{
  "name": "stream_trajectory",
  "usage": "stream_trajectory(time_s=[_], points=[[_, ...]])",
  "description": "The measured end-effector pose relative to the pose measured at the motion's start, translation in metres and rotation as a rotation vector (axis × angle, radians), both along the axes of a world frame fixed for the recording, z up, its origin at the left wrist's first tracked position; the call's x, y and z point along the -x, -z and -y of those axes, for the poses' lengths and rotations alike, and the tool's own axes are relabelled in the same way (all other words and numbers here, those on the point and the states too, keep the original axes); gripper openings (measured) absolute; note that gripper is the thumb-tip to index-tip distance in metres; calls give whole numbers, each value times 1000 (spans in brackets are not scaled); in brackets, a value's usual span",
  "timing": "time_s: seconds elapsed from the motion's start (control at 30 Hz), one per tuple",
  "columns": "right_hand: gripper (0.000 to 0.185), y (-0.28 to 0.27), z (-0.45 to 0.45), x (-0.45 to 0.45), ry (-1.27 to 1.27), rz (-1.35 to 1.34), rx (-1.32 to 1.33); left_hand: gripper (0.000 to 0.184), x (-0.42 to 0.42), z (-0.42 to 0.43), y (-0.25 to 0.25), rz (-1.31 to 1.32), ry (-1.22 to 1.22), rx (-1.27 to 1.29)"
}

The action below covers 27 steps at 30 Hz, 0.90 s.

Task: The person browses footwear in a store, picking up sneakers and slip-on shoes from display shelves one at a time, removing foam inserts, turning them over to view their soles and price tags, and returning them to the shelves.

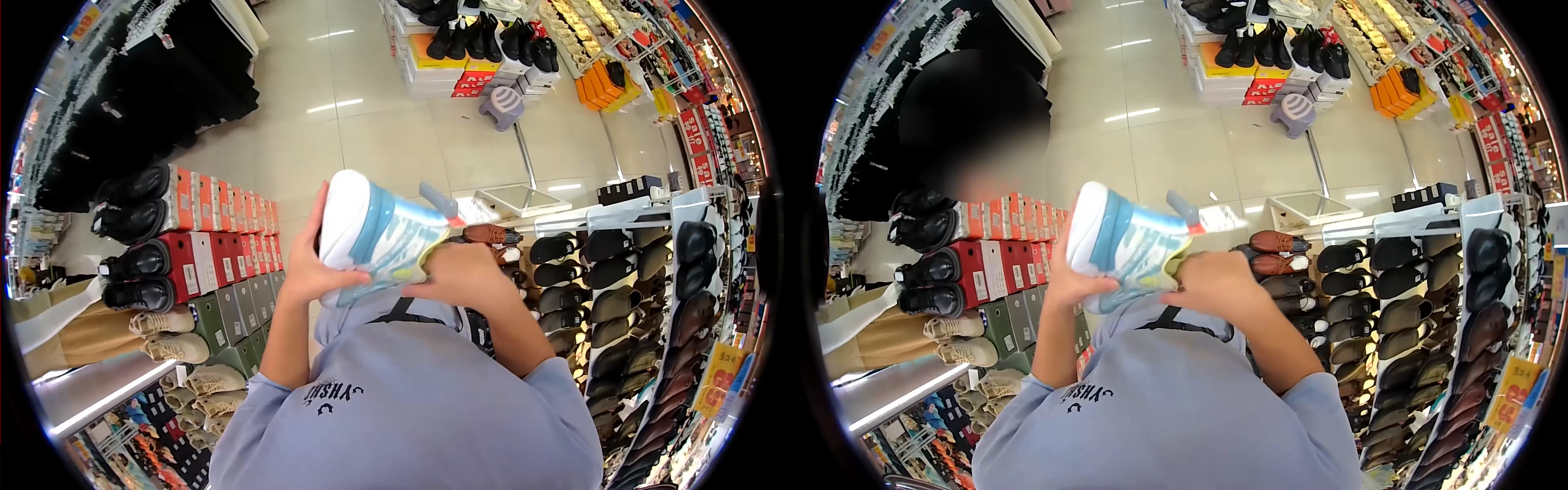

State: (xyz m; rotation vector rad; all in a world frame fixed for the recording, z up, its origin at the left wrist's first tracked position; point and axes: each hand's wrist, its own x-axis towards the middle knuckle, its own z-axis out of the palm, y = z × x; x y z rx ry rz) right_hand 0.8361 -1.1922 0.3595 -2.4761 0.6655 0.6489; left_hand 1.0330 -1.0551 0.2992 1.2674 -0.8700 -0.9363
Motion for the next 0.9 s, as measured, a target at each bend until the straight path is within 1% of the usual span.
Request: stream_trajectory(time_s=[0.03,0.07,0.1,0.13,0.17,0.2,0.23,0.27,0.33,0.37,0.4,0.43,0.47,0.5,0.53,0.6,0.63,0.67,0.73,0.77,0.8,0.83,0.87,0.9], points=[[39,24,5,1,76,104,-41,127,-4,2,-6,-29,0,-53],[41,39,10,1,162,209,-86,125,-11,2,-1,-84,3,-18],[44,38,21,1,230,249,-161,116,-18,5,4,-162,43,82],[47,49,37,1,252,184,-153,107,-28,7,11,-242,82,179],[47,48,47,6,296,215,-170,97,-50,6,40,-514,24,12],[47,40,57,7,343,246,-183,87,-63,20,43,-778,-37,-162],[46,44,69,11,355,164,-239,87,-71,34,43,-780,-18,-176],[46,49,78,16,375,163,-237,70,-80,50,42,-738,-116,-46],[40,54,88,27,482,267,-206,40,-93,93,19,-650,-310,211],[34,52,95,28,489,254,-155,46,-105,112,19,-740,-164,266],[34,51,101,28,507,263,-146,53,-118,130,17,-826,-14,321],[33,49,105,27,573,278,-162,70,-122,137,17,-682,11,337],[33,46,108,25,639,291,-174,92,-130,151,12,-639,177,316],[25,37,112,16,667,344,-207,93,-140,170,16,-519,261,327],[25,24,119,3,687,346,-189,95,-150,189,20,-399,344,340],[19,-9,127,-26,606,578,-180,99,-164,218,19,-524,515,196],[17,-28,132,-42,570,645,-110,98,-165,229,12,-389,547,251],[17,-38,136,-58,584,646,-107,98,-169,240,11,-392,561,248],[16,-51,149,-89,507,1137,83,98,-181,265,8,-430,630,227],[16,-58,155,-103,520,1146,98,97,-187,277,6,-412,656,250],[13,-64,160,-116,557,1071,167,97,-191,286,3,-409,678,247],[12,-66,166,-127,594,994,234,98,-195,294,1,-343,657,263],[12,-63,173,-136,617,998,244,99,-197,301,-2,-278,635,279],[12,-57,182,-144,651,922,248,99,-198,308,-6,-277,659,271]])
